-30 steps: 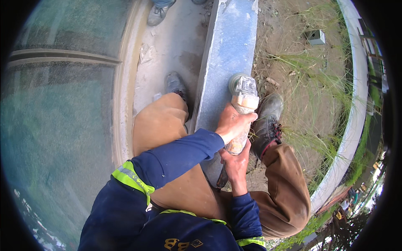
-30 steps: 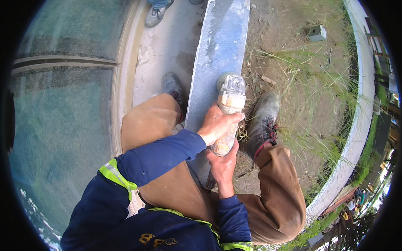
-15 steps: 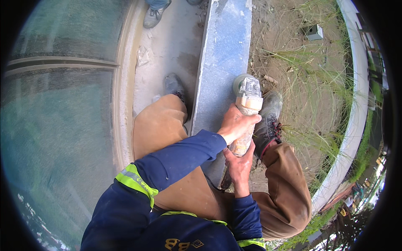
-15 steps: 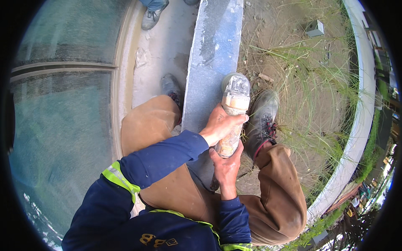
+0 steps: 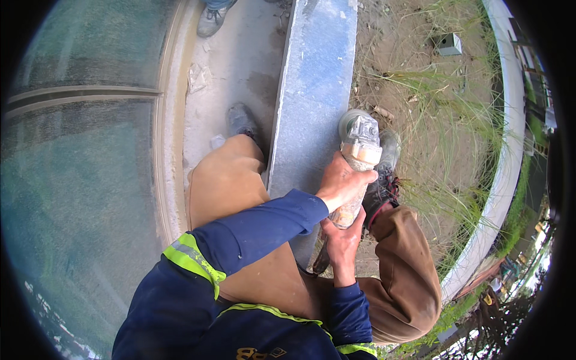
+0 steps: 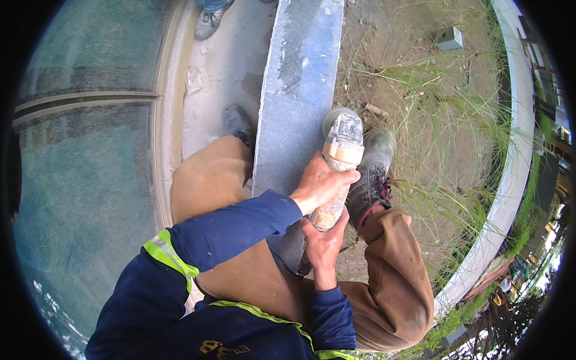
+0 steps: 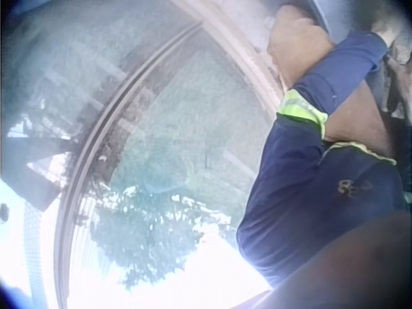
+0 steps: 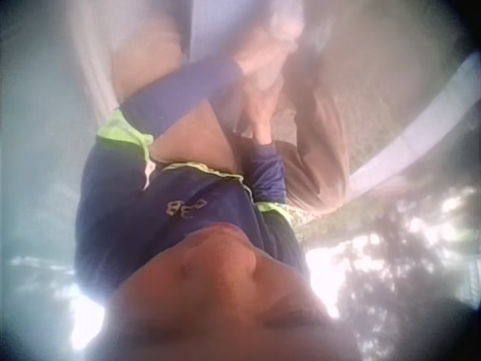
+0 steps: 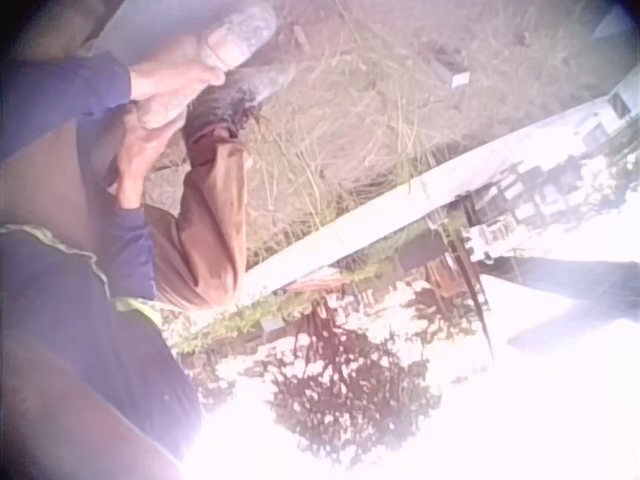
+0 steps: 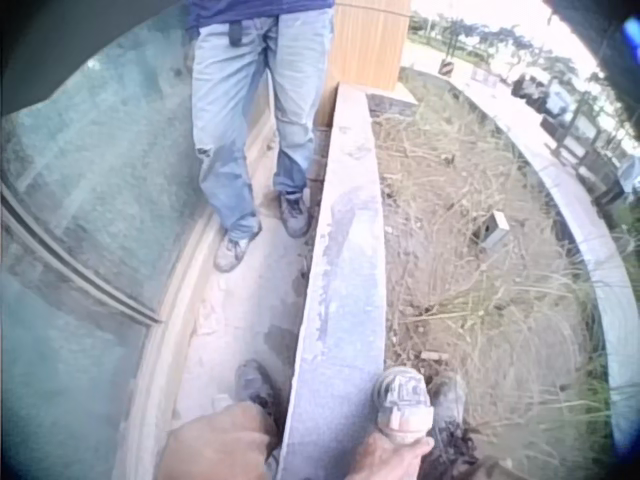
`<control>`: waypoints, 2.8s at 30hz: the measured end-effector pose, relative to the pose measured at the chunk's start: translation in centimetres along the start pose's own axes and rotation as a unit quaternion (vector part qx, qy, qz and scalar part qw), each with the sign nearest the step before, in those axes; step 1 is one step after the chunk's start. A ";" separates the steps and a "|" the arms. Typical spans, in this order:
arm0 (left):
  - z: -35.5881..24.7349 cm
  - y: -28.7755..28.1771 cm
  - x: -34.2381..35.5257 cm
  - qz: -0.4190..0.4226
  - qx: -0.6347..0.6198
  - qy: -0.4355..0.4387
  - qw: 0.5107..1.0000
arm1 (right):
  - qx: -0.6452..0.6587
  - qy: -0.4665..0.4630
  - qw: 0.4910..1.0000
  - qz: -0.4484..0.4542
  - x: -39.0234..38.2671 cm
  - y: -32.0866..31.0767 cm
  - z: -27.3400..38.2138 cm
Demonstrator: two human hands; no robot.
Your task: The person uses an angle grinder to smooth a concrete curb, moving the tool back and forth along the edge. The person occasionally pauses to wipe dust from the surface with a hand.
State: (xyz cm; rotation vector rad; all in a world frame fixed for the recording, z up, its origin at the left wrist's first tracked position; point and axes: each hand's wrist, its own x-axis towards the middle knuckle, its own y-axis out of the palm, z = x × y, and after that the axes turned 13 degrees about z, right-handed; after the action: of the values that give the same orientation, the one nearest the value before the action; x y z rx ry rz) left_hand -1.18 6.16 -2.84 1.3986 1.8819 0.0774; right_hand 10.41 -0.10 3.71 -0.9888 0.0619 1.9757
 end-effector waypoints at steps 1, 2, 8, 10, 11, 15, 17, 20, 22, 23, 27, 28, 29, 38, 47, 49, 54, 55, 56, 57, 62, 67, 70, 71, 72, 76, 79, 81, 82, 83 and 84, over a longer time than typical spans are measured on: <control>-0.3 0.3 0.0 -0.011 0.010 0.002 1.000 | -0.003 -0.006 1.000 -0.001 0.1 -0.1 0.1; -0.5 0.5 0.1 -0.023 0.020 0.004 1.000 | -0.007 -0.013 1.000 -0.002 0.2 -0.2 0.4; -2.4 -0.8 -0.9 -0.034 -0.037 -0.015 0.999 | -0.021 -0.006 0.999 0.024 0.6 0.1 1.5; -1.2 -0.6 -0.4 -0.041 0.003 -0.020 0.999 | -0.021 -0.016 1.000 0.014 0.4 0.2 1.5; -1.0 -0.5 -0.3 -0.018 0.003 -0.021 1.000 | -0.016 -0.015 1.000 0.005 0.2 0.2 1.4; -0.9 -0.3 -0.5 -0.015 -0.010 -0.014 1.000 | -0.013 -0.017 1.000 0.005 0.1 0.3 1.3; -1.0 -0.5 -0.7 -0.028 -0.036 -0.005 0.999 | -0.042 -0.006 0.999 0.015 0.1 0.1 1.8; -1.0 -0.6 -1.1 -0.042 -0.031 0.011 0.999 | -0.055 -0.023 0.998 0.007 -0.1 0.1 1.2; -1.0 -0.1 -1.5 -0.031 -0.007 0.000 1.000 | -0.054 -0.033 0.998 -0.004 -0.5 0.1 0.8; -1.0 0.0 -1.4 -0.026 0.013 0.015 0.999 | -0.053 -0.032 0.998 -0.007 -0.6 0.2 0.7; -1.4 -0.6 -1.7 -0.026 -0.047 -0.006 0.999 | -0.063 -0.025 0.998 0.012 -0.5 0.4 1.6; -1.3 -0.7 -1.6 -0.038 -0.047 0.009 0.998 | -0.059 -0.025 0.998 0.013 -0.5 0.4 1.5; -1.2 -0.7 -1.6 -0.050 -0.047 0.024 0.997 | -0.055 -0.025 0.998 0.014 -0.5 0.3 1.4; -2.0 -0.2 -2.5 -0.043 -0.050 0.007 0.998 | -0.069 -0.024 0.997 0.017 -0.9 0.2 1.6; -1.3 -0.4 -2.2 -0.028 -0.009 -0.017 0.999 | -0.076 -0.029 0.997 -0.006 -0.9 0.6 1.1; -1.2 -0.4 -2.2 -0.033 -0.031 -0.021 0.999 | -0.076 -0.027 0.997 0.001 -0.9 0.5 1.1; -1.0 0.0 -2.2 -0.045 0.022 -0.021 0.999 | -0.037 -0.011 0.999 -0.005 -0.9 0.5 0.1; -1.4 0.1 -2.2 -0.030 0.018 -0.025 0.999 | -0.037 -0.013 0.999 -0.005 -0.8 0.4 0.0; -1.9 0.1 -2.3 -0.027 0.012 -0.020 0.999 | -0.037 -0.016 0.999 -0.006 -0.6 0.2 -0.2; -2.4 0.1 -2.3 -0.023 0.006 -0.014 1.000 | -0.037 -0.018 0.999 -0.006 -0.5 0.2 -0.2; -1.8 -0.4 -2.0 -0.050 -0.032 -0.015 0.998 | -0.051 -0.017 0.998 0.018 -0.4 0.4 1.0; -1.1 0.1 -0.9 -0.024 0.022 -0.031 0.999 | -0.018 -0.012 1.000 -0.002 0.0 0.2 0.3; -1.7 -0.2 -0.5 -0.024 0.012 -0.007 1.000 | -0.032 -0.009 0.999 0.007 0.5 0.0 0.5; -2.0 -0.3 -0.5 -0.033 0.008 -0.015 0.999 | -0.036 -0.019 0.999 0.013 0.7 0.1 0.8; -2.2 -0.5 -0.5 -0.043 0.004 -0.023 0.999 | -0.041 -0.028 0.999 0.020 0.8 0.1 1.0; -2.3 -0.4 -0.3 -0.049 0.007 -0.058 0.997 | -0.019 0.004 1.000 0.013 1.0 -0.1 1.3; -2.2 0.0 -0.1 -0.016 0.037 -0.021 0.999 | -0.022 0.016 1.000 -0.004 0.7 -0.2 1.0; -2.2 0.0 -0.3 -0.024 0.023 0.001 0.999 | -0.026 0.013 1.000 -0.006 0.7 -0.1 1.0; -2.4 0.0 -0.4 -0.026 0.017 0.010 0.999 | -0.030 -0.003 1.000 -0.004 0.7 0.0 0.9; -2.6 -0.1 -0.5 -0.032 0.004 0.007 0.999 | -0.034 -0.019 0.999 -0.002 0.8 0.2 0.8; -2.7 -0.5 -0.8 -0.038 -0.009 0.003 0.999 | -0.038 -0.035 0.999 -0.001 0.8 0.4 0.8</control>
State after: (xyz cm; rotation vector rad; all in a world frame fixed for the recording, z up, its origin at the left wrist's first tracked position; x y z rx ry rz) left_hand -3.17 6.31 -0.76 1.3142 1.9321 0.0611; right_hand 9.38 0.53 3.54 -0.9661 -0.0521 2.0225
